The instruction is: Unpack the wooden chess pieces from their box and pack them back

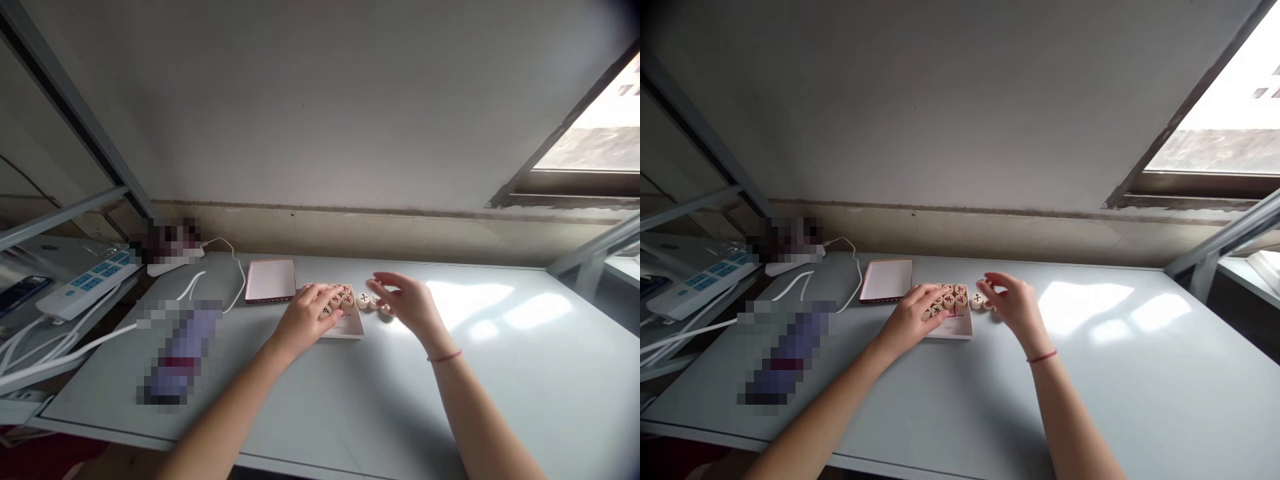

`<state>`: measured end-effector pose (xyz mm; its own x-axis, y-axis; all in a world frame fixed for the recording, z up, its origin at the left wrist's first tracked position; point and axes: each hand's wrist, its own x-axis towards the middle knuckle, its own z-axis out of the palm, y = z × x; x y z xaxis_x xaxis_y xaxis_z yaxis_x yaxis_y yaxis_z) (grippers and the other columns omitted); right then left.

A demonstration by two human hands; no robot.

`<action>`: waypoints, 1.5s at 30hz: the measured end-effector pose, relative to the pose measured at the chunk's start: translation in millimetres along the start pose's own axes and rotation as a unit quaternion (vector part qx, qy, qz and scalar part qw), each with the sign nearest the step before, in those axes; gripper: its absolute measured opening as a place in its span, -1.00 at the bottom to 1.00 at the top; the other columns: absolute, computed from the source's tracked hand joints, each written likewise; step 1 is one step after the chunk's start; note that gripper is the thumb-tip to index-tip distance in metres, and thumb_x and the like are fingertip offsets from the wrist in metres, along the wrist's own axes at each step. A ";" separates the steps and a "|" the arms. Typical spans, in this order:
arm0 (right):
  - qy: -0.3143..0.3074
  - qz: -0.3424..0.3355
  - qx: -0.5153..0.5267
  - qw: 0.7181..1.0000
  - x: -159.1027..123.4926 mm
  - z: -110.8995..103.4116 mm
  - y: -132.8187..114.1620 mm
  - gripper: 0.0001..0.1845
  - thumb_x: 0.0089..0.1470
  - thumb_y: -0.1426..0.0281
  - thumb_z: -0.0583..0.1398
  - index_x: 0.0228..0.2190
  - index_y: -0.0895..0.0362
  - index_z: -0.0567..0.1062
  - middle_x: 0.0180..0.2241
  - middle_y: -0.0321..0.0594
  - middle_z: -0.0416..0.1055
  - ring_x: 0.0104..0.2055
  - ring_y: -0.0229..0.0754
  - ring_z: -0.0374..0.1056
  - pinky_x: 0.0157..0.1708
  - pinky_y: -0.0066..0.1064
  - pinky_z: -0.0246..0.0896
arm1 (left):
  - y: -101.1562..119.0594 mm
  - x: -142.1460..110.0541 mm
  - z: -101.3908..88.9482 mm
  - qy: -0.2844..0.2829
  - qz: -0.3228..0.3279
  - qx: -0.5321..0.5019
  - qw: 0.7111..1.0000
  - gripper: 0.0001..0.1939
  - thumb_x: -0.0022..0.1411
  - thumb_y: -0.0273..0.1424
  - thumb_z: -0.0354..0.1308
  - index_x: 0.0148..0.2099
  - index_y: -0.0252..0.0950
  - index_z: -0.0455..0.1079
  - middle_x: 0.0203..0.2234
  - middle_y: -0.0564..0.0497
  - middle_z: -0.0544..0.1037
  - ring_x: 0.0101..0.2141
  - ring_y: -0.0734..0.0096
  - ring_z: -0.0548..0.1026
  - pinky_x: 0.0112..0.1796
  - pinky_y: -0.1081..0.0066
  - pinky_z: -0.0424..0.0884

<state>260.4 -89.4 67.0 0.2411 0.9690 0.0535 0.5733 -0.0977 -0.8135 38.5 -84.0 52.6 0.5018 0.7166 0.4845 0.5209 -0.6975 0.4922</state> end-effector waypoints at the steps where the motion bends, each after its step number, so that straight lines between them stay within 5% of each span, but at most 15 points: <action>1: -0.034 -0.008 0.045 0.998 -6.7 4.9 -5.5 -0.55 -0.06 0.08 0.22 -0.22 0.13 0.53 -0.26 -0.10 0.54 -0.48 -0.15 0.47 -0.59 -0.40 0.32 | 1.4 -0.9 1.2 0.001 0.004 -0.014 1.000 -0.61 0.26 -0.35 0.11 0.14 -0.13 0.27 -0.06 -0.02 0.44 -0.03 0.28 0.41 0.01 0.28 0.38; 4: -0.136 -0.053 0.127 0.981 -23.5 21.0 -17.5 -0.52 -0.04 0.05 0.21 -0.18 0.13 0.51 -0.25 -0.10 0.53 -0.41 -0.15 0.47 -0.58 -0.40 0.38 | 3.2 -3.5 8.5 0.012 0.018 -0.044 0.999 -0.61 0.30 -0.37 0.05 0.16 -0.13 0.23 -0.02 -0.04 0.43 0.01 0.30 0.41 0.01 0.29 0.40; 8: -0.175 -0.072 0.153 0.970 -31.3 32.5 -20.4 -0.54 0.02 0.06 0.18 -0.16 0.12 0.50 -0.22 -0.11 0.52 -0.35 -0.17 0.46 -0.54 -0.42 0.41 | 1.0 -6.3 17.5 0.033 0.019 -0.064 0.997 -0.72 0.31 -0.44 0.03 0.05 -0.16 0.31 -0.12 -0.04 0.47 -0.06 0.33 0.46 -0.05 0.31 0.44; 12: -0.164 -0.075 0.163 0.970 -26.9 33.0 -13.4 -0.57 0.04 0.07 0.18 -0.19 0.13 0.49 -0.26 -0.12 0.52 -0.32 -0.16 0.46 -0.46 -0.40 0.43 | -2.9 -5.7 14.5 0.039 -0.009 -0.067 0.997 -0.82 0.23 -0.49 0.08 -0.13 -0.20 0.37 -0.17 -0.03 0.43 -0.12 0.36 0.47 -0.11 0.37 0.45; 17: -0.072 -0.042 0.173 0.981 -21.9 28.9 -10.2 -0.56 0.02 0.04 0.17 -0.26 0.15 0.49 -0.27 -0.10 0.49 -0.33 -0.15 0.45 -0.42 -0.34 0.46 | -11.7 -3.3 3.4 0.079 -0.074 -0.039 0.993 -0.94 0.15 -0.51 0.10 -0.31 -0.26 0.34 -0.24 -0.01 0.36 -0.22 0.42 0.47 -0.15 0.39 0.42; 27: -0.058 -0.035 0.198 0.978 -24.7 25.6 -15.1 -0.67 0.03 0.16 0.16 -0.24 0.12 0.46 -0.11 -0.09 0.37 -0.25 -0.17 0.43 -0.37 -0.36 0.46 | -14.4 -1.0 18.8 -0.094 0.006 0.050 0.994 -0.93 0.19 -0.40 0.18 -0.36 -0.24 0.39 -0.35 0.10 0.56 -0.26 0.38 0.45 -0.17 0.33 0.25; 33: -0.094 -0.118 0.026 0.988 -25.6 30.4 -8.8 -0.76 0.06 0.23 0.16 -0.23 0.08 0.44 -0.21 -0.18 0.44 -0.41 -0.27 0.38 -0.41 -0.40 0.35 | -15.3 0.6 17.6 -0.097 0.007 0.108 0.989 -0.91 0.20 -0.33 0.18 -0.32 -0.21 0.46 -0.19 0.05 0.54 -0.17 0.31 0.40 -0.18 0.30 0.24; 38: -0.140 -0.196 -0.140 0.960 -28.3 36.3 -8.4 -0.94 0.07 0.37 0.17 -0.37 0.06 0.46 -0.32 -0.28 0.45 -0.48 -0.30 0.32 -0.42 -0.42 0.24 | -20.9 -2.0 4.5 -0.081 -0.029 0.105 0.991 -0.93 0.19 -0.34 0.19 -0.26 -0.16 0.48 -0.26 0.04 0.50 -0.18 0.33 0.39 -0.14 0.31 0.28; 45: -0.135 -0.244 -0.244 0.929 -28.7 41.4 -5.7 -0.89 0.09 0.42 0.13 -0.34 0.07 0.48 -0.20 -0.20 0.40 -0.38 -0.26 0.35 -0.46 -0.46 0.18 | -21.3 -2.2 -0.2 -0.108 -0.057 0.111 0.986 -0.90 0.18 -0.33 0.19 -0.22 -0.14 0.47 -0.26 0.04 0.46 -0.17 0.32 0.39 -0.12 0.29 0.28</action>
<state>217.7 -107.3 46.2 -0.3079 0.9401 0.1461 0.8653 0.3406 -0.3678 26.1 -70.7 41.2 0.5546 0.7915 0.2570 0.7084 -0.6111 0.3533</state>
